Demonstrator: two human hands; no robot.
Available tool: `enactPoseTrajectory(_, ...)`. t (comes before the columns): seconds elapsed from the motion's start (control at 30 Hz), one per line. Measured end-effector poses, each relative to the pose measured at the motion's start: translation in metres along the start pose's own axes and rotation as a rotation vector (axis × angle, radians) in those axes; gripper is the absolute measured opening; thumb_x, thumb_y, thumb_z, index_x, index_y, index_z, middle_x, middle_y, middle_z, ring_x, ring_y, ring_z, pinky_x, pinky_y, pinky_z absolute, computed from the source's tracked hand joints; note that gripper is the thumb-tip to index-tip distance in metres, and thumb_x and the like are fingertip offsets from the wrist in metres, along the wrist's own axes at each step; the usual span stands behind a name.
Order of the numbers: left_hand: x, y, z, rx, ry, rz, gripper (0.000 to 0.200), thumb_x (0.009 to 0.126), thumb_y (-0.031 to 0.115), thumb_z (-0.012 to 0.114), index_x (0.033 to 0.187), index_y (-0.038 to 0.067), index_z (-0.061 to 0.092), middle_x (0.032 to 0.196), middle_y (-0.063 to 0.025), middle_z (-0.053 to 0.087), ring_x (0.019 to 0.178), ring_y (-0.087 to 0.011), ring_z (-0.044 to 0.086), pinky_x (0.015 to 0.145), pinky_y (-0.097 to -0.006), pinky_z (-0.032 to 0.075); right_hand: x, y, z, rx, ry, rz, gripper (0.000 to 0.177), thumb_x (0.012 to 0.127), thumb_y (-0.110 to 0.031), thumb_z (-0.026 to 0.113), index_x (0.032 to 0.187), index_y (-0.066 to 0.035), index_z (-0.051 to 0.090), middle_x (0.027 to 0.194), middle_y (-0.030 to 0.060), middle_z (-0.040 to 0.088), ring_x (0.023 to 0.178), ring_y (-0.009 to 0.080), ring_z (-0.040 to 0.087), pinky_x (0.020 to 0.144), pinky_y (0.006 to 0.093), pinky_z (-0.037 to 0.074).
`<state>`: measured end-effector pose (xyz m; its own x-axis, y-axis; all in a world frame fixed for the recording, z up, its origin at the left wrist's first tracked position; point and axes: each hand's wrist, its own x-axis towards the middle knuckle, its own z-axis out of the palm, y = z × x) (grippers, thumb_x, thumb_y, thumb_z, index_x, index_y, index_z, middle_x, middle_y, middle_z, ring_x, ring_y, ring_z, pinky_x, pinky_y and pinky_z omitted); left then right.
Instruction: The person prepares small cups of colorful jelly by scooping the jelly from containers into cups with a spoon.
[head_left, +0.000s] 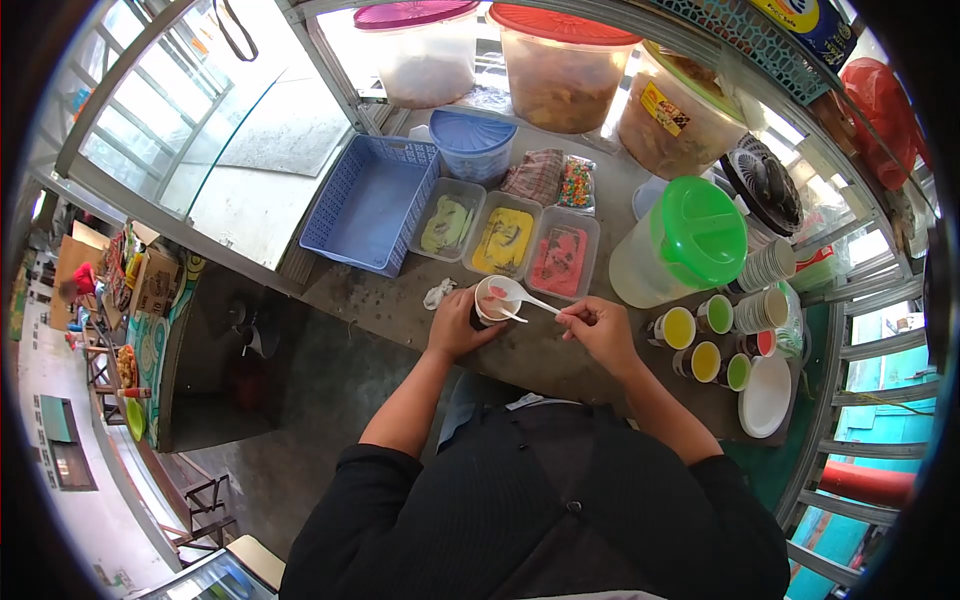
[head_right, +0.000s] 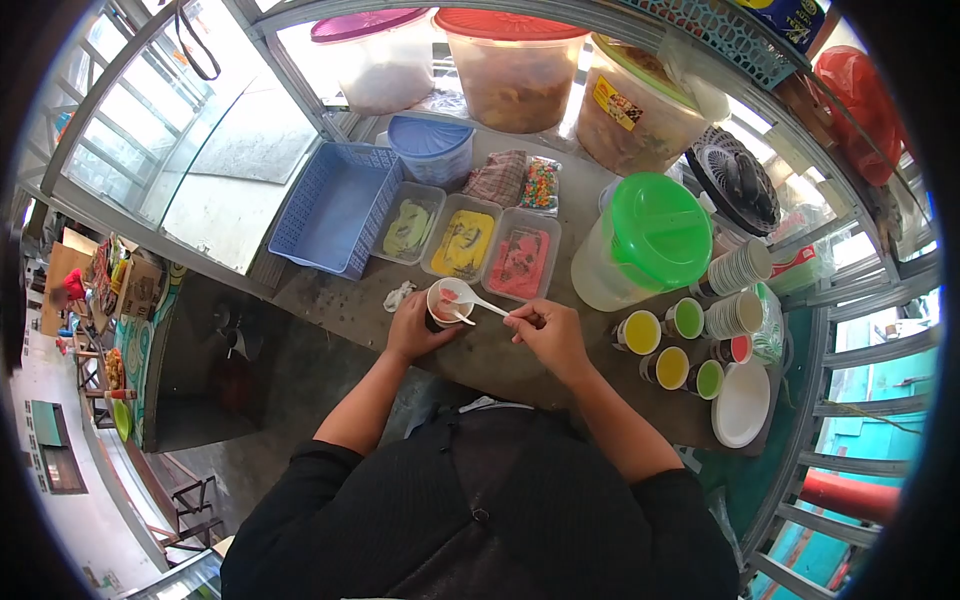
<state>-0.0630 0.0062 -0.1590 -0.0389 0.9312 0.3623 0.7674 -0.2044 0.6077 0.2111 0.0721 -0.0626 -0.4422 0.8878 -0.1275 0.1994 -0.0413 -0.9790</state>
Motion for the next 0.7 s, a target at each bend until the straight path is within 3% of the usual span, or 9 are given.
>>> enactPoseTrajectory(0.17, -0.001, -0.002, 0.000, -0.014, -0.009, -0.001, 0.074, 0.065, 0.035, 0.090, 0.124, 0.003, 0.061, 0.112, -0.0169, 0.067, 0.104, -0.0377, 0.064, 0.091, -0.0463, 0.050, 0.000, -0.008, 0.002, -0.105, 0.000, -0.080, 0.009, 0.090, -0.005, 0.075, 0.093, 0.003, 0.073, 0.077, 0.0063, 0.072, 0.067, 0.0091, 0.069, 0.060, 0.0228, 0.051)
enactPoseTrajectory(0.33, -0.001, -0.001, 0.001, -0.011, -0.026, -0.026, 0.075, 0.061, 0.032, 0.091, 0.123, 0.002, 0.062, 0.116, -0.0171, 0.067, 0.107, -0.0380, 0.064, 0.094, -0.0463, 0.050, 0.001, -0.008, 0.001, 0.028, -0.020, 0.036, 0.009, 0.089, -0.004, 0.075, 0.092, 0.004, 0.073, 0.077, 0.0068, 0.072, 0.066, 0.0089, 0.069, 0.059, 0.0230, 0.052)
enactPoseTrajectory(0.7, -0.003, -0.005, 0.004, 0.003, -0.005, -0.020, 0.076, 0.063, 0.037, 0.091, 0.125, 0.005, 0.059, 0.113, -0.0153, 0.068, 0.106, -0.0375, 0.064, 0.092, -0.0470, 0.050, -0.003, -0.018, 0.006, -0.162, 0.023, -0.115, 0.009, 0.088, -0.006, 0.076, 0.091, 0.002, 0.074, 0.076, 0.0081, 0.072, 0.064, 0.0117, 0.069, 0.058, 0.0256, 0.051)
